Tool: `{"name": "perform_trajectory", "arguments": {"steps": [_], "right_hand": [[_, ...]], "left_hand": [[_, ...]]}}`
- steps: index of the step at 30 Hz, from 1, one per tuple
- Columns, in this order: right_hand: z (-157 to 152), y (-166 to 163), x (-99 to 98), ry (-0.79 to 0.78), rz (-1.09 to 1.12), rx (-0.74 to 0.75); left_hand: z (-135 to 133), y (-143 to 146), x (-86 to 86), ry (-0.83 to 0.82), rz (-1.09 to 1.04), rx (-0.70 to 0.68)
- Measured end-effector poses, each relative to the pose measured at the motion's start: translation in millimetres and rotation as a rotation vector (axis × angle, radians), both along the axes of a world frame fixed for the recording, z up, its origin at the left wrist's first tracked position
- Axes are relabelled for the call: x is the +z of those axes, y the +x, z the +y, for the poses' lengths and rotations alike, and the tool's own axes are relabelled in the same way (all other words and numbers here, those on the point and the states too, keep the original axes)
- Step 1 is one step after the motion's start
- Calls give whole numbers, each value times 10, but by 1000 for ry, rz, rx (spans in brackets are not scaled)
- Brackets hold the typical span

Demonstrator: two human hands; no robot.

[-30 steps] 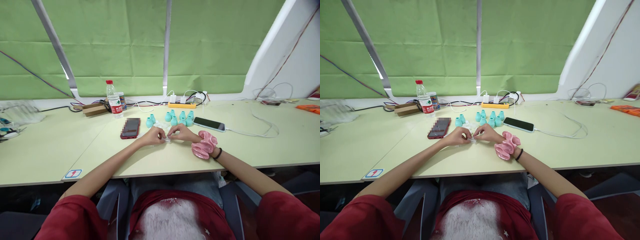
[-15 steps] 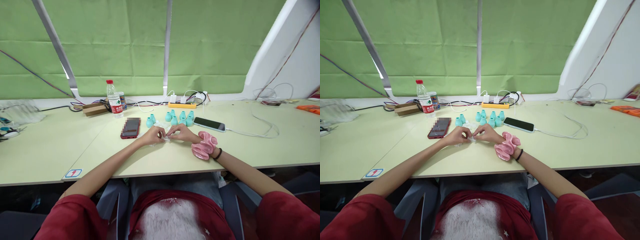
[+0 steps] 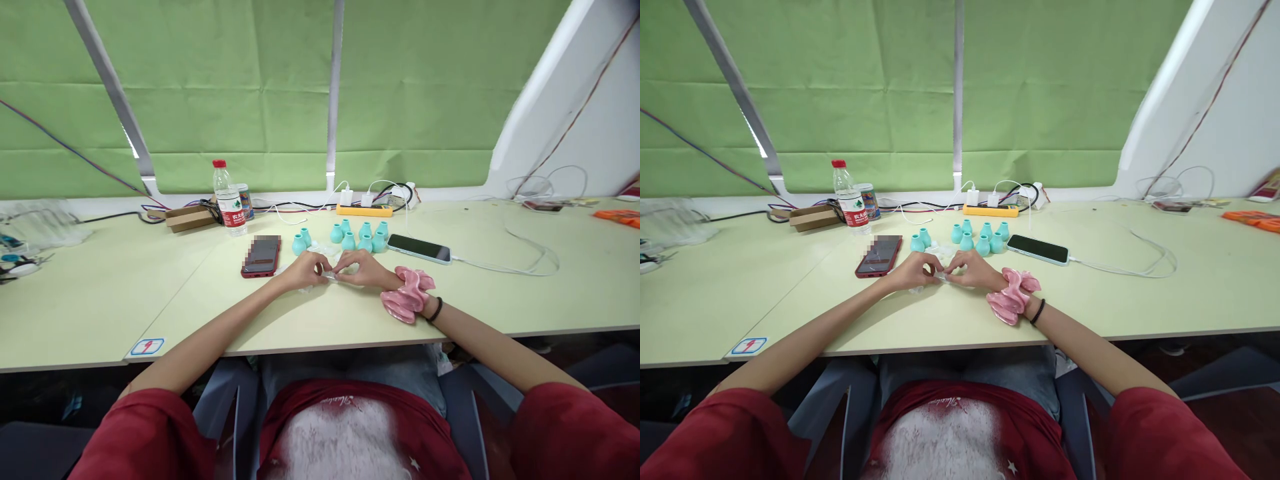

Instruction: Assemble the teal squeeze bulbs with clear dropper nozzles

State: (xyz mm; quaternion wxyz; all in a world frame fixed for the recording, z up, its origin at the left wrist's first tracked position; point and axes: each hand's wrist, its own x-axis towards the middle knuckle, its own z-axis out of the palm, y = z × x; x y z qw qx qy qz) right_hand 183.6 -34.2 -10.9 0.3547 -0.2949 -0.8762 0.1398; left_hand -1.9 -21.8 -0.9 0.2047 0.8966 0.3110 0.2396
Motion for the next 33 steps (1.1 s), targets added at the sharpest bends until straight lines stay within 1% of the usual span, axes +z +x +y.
{"name": "perform_trajectory", "arguments": {"steps": [5, 9, 12, 16, 21, 23, 25, 28, 30, 33], "right_hand": [[3, 15, -26, 37, -11, -33], [34, 23, -40, 120, -12, -8], [49, 18, -51, 174, -21, 12], [32, 6, -73, 222, -46, -7], [-35, -17, -89, 231, -121, -53], [-52, -24, -92, 215, -153, -81], [-54, -27, -96, 195, -157, -106], [-38, -28, -104, 178, -114, -132], [-33, -33, -107, 203, -73, -134], [-51, -53, -97, 291, -19, -124]], "left_hand": [[17, -2, -9, 75, 42, -19], [22, 5, -13, 117, 54, -50], [17, 6, -17, 117, 36, -34], [-3, 4, -16, 96, 7, -15], [-18, 15, -7, 130, 38, -49], [-16, 20, -14, 136, 45, -38], [-13, 23, -25, 130, 20, 9], [-15, 19, -29, 105, -73, 75], [-22, 16, -17, 66, -155, 81], [-23, 15, 9, -52, -245, 67]]}}
